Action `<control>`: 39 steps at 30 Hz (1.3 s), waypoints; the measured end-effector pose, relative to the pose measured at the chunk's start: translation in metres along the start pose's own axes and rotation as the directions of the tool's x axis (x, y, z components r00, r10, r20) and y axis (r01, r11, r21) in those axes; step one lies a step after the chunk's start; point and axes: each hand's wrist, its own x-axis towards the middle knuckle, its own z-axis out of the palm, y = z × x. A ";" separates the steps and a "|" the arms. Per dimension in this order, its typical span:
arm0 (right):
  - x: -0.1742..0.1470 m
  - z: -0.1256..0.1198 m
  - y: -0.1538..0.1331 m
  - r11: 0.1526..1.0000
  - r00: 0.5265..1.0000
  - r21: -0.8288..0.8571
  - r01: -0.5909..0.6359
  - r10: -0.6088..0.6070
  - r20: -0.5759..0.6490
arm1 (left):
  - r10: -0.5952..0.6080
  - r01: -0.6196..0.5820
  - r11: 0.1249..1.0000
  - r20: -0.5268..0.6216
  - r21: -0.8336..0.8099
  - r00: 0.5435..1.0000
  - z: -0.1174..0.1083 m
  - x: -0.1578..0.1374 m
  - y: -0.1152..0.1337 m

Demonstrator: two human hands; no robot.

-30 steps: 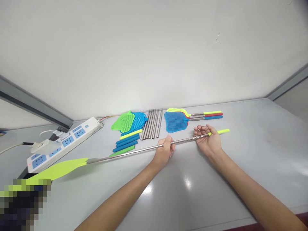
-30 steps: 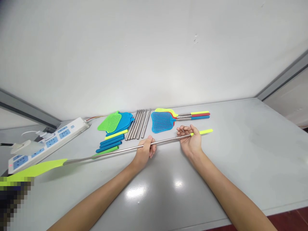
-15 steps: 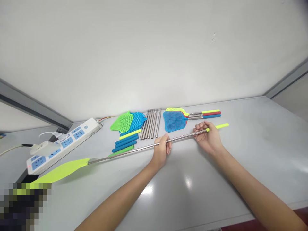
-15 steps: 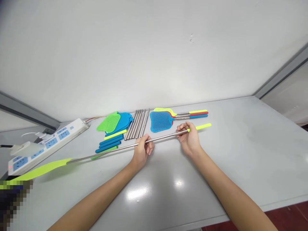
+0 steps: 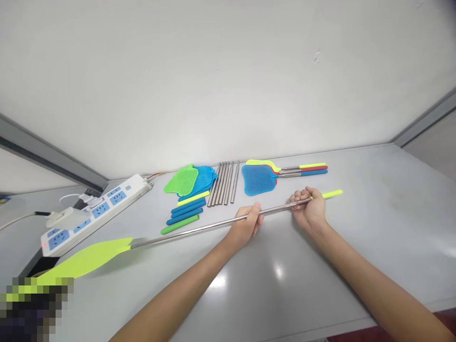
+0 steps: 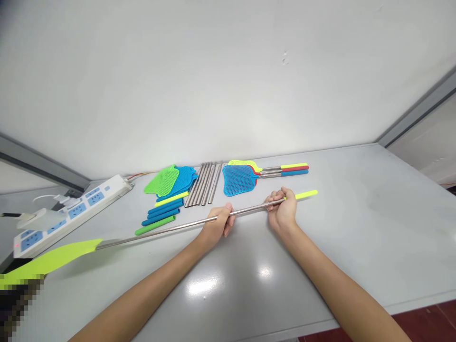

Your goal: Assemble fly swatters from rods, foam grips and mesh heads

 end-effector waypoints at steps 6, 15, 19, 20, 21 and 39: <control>-0.006 -0.001 0.006 0.997 0.998 0.041 0.069 -0.069 0.000 | -0.020 0.019 1.000 0.096 0.006 0.995 -0.004 0.001 0.000; -0.010 -0.005 0.013 0.989 0.991 0.064 0.132 -0.133 0.003 | -0.001 0.000 1.000 0.091 0.009 0.996 -0.005 0.002 -0.003; -0.013 -0.005 0.017 0.988 0.991 0.082 0.131 -0.134 0.021 | 0.004 -0.007 0.999 0.084 0.031 0.996 -0.005 0.002 -0.004; -0.013 -0.006 0.018 0.988 0.991 0.086 0.132 -0.134 0.026 | 0.004 -0.007 0.999 0.081 0.038 0.997 -0.005 0.001 -0.003; -0.014 -0.006 0.019 0.987 0.990 0.088 0.132 -0.135 0.031 | 0.000 -0.004 0.999 0.079 0.044 0.997 -0.004 0.001 -0.003; -0.025 0.000 0.023 0.996 0.995 0.013 0.092 -0.092 0.042 | 0.000 0.000 0.989 0.003 -0.147 1.000 -0.002 0.006 0.000</control>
